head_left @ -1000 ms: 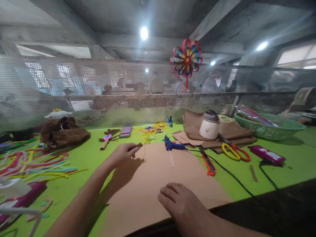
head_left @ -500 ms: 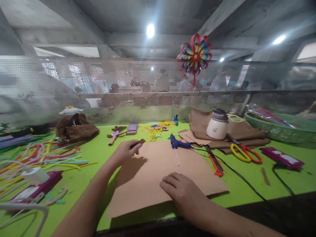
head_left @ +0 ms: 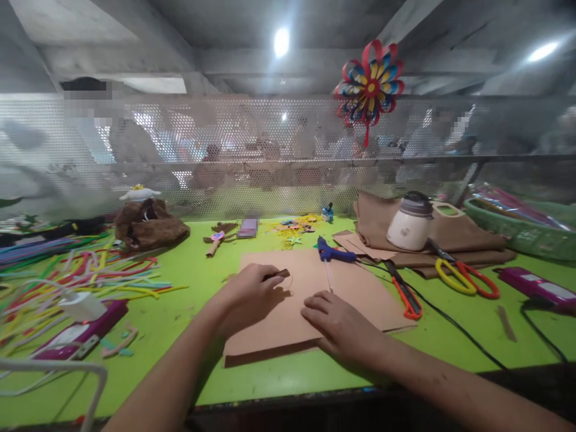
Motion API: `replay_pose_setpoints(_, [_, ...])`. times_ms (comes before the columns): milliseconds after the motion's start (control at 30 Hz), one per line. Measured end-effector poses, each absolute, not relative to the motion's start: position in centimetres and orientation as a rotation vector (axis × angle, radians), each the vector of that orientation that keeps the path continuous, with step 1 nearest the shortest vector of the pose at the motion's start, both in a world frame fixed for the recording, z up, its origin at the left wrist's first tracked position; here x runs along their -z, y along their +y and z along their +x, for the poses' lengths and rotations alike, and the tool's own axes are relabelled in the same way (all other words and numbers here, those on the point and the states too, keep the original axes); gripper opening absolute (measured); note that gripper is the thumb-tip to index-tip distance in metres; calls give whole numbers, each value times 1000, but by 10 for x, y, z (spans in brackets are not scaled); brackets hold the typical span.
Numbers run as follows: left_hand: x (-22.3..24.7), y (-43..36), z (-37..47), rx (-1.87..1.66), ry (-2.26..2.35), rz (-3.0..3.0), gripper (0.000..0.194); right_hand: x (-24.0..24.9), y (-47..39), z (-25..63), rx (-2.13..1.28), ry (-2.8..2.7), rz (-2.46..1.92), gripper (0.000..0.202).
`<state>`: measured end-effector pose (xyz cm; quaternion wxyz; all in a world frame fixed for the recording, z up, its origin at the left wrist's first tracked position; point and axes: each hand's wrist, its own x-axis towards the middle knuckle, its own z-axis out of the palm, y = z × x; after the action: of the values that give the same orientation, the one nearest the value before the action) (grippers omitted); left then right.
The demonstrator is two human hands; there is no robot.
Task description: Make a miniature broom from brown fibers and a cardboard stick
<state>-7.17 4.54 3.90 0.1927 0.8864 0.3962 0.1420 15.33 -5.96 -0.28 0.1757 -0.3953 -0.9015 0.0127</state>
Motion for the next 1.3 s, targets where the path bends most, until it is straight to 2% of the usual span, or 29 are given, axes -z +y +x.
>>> replay_pose_setpoints(233, [-33, 48, -70, -404, 1135, 2358, 42, -24, -45, 163, -40, -2783, -1119, 11])
replay_pose_setpoints(333, [-36, 56, -72, -350, 1092, 2260, 45, -43, -30, 161, -122, -2826, -1081, 21])
replay_pose_setpoints(467, [-39, 76, -81, -229, 1064, 2161, 41, -63, -3, 166, -532, -2816, -1188, 23])
replay_pose_setpoints(567, [-37, 89, -87, -247, 1117, 2082, 40, -66, 11, 171, -634, -2791, -1262, 32])
replay_pose_setpoints(767, [-41, 82, -85, -219, 1117, 2098, 44, -59, -11, 167, -457, -2709, -1255, 24])
replay_pose_setpoints(967, [-33, 64, -91, -391, 1069, 1989, 41, -26, -48, 159, -13, -2768, -1049, 11])
replay_pose_setpoints(1167, [-31, 59, -88, -433, 1145, 2070, 41, -21, -51, 175, -51, -2765, -987, 30])
replay_pose_setpoints(1300, [-47, 56, -83, -666, 1251, 2126, 40, -29, -45, 177, -194, -2795, -830, 27])
